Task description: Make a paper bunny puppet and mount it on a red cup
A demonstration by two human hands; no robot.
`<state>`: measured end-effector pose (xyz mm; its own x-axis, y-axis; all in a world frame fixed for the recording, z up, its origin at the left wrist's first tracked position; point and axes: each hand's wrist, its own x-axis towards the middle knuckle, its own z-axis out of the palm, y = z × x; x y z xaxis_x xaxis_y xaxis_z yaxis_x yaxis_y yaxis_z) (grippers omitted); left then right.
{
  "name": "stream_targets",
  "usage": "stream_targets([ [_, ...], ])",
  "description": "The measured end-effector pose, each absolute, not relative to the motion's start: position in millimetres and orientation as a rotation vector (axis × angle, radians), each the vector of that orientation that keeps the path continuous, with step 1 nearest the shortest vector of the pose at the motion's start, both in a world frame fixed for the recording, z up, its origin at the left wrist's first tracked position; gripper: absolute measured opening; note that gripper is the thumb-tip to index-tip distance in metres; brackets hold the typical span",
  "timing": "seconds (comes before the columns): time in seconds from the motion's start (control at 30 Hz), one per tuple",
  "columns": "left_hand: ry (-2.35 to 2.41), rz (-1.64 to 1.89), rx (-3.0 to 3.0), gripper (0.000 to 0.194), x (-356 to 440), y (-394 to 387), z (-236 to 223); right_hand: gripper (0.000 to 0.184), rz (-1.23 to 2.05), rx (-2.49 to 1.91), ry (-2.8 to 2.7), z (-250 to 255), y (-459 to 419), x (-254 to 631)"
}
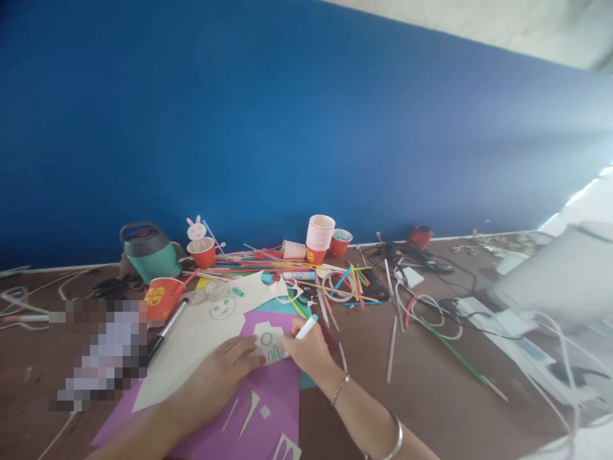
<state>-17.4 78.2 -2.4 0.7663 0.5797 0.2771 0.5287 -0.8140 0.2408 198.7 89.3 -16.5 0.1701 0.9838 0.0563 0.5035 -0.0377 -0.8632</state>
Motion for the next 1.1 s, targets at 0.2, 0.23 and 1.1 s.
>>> stream_targets([
  [0.2,0.883,0.528,2.814,0.038,-17.3,77.3,-0.1,0.021,0.755,-1.674,-1.416,-19.5,89.6,198.8],
  [0.23,0.887,0.535,2.814,0.037,-17.2,77.3,0.3,0.021,0.759,-1.671,-1.419,-20.1,90.0,199.0],
  [1.1,0.879,0.517,2.813,0.042,-17.5,77.5,-0.8,0.018,0.753,-1.642,-1.392,-16.1,90.4,197.6],
])
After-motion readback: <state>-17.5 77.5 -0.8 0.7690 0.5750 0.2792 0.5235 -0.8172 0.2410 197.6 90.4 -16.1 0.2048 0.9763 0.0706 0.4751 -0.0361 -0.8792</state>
